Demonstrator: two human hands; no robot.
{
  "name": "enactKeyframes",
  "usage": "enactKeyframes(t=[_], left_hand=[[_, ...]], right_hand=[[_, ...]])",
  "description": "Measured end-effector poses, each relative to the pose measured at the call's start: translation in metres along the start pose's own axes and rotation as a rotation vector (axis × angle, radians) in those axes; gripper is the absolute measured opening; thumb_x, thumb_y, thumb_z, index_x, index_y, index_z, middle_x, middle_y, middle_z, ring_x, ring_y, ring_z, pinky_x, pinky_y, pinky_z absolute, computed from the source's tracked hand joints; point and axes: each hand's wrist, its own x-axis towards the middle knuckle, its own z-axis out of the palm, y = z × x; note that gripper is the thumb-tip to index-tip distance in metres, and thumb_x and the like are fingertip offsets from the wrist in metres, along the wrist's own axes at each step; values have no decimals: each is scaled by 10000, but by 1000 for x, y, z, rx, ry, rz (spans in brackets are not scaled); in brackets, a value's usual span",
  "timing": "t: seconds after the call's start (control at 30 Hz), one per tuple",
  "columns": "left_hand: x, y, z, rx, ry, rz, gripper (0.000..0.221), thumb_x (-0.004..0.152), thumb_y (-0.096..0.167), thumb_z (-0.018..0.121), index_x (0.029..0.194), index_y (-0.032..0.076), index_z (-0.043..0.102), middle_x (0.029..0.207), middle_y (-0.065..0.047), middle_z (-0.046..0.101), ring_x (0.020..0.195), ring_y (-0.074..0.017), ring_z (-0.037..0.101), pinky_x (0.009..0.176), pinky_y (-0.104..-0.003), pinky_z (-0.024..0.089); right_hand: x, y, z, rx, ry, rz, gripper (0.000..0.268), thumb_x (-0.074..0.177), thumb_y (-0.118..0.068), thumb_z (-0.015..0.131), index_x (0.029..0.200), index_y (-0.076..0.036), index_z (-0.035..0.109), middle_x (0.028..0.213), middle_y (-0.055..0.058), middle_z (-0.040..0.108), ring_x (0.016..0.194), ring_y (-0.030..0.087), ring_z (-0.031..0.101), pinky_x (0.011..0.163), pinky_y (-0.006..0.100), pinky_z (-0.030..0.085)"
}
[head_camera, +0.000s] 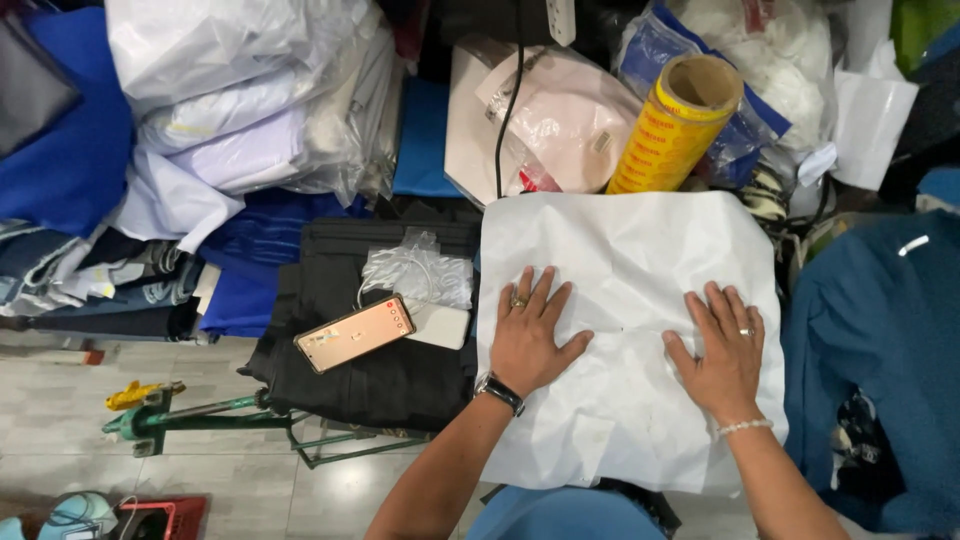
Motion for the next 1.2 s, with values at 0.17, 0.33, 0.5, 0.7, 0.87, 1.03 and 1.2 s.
enactKeyframes(t=[0.17, 0.33, 0.5, 0.7, 0.87, 1.03, 1.2], left_hand=[[1, 1, 0, -7, -2, -15, 691, 847, 570, 692, 1369, 121, 650, 1465, -179, 582, 1424, -410, 464, 1159, -584, 314], [1, 2, -3, 0, -31, -15, 688, 862, 575, 679, 1377, 120, 643, 1466, -179, 578, 1424, -412, 460, 1159, -585, 311], [-2, 0, 3, 19, -35, -19, 700, 865, 598, 660, 1390, 136, 632, 1488, -165, 563, 1439, -405, 446, 1169, -585, 306], [-2, -1, 4, 38, -101, -64, 714, 857, 618, 648, 1414, 173, 615, 1524, -125, 537, 1469, -370, 415, 1195, -564, 282], [-2, -2, 6, 54, -110, -86, 719, 856, 642, 640, 1416, 192, 613, 1528, -109, 537, 1475, -363, 415, 1203, -561, 290], [-4, -3, 12, 102, -84, -68, 708, 852, 652, 636, 1414, 223, 615, 1518, -80, 550, 1462, -349, 439, 1194, -548, 321], [-7, -7, 20, 162, -58, -52, 709, 847, 675, 618, 1420, 257, 606, 1532, -42, 542, 1469, -319, 444, 1204, -533, 337]], right_hand=[[1, 2, 1, 22, -23, 18, 587, 939, -409, 697, 1446, -125, 612, 1544, 156, 544, 1498, 358, 407, 1243, 582, 219], [1, 0, -2, 25, -39, 23, 592, 937, -415, 694, 1448, -129, 607, 1548, 156, 537, 1503, 352, 396, 1243, 577, 208], [1, 1, -3, 42, -52, 21, 598, 951, -416, 680, 1458, -110, 594, 1557, 171, 521, 1511, 355, 376, 1244, 586, 196], [1, 5, 0, 22, -16, -16, 622, 928, -445, 695, 1444, -108, 613, 1537, 185, 546, 1494, 367, 411, 1230, 585, 218], [4, 4, -2, 63, -24, -30, 623, 949, -454, 683, 1445, -83, 615, 1533, 210, 546, 1493, 384, 409, 1215, 604, 213], [4, 5, -6, 74, -33, -43, 625, 944, -435, 694, 1444, -69, 617, 1522, 233, 552, 1481, 411, 419, 1200, 616, 211], [5, 6, -8, 84, -67, -47, 628, 951, -417, 699, 1440, -34, 613, 1521, 258, 543, 1493, 426, 395, 1195, 617, 187]])
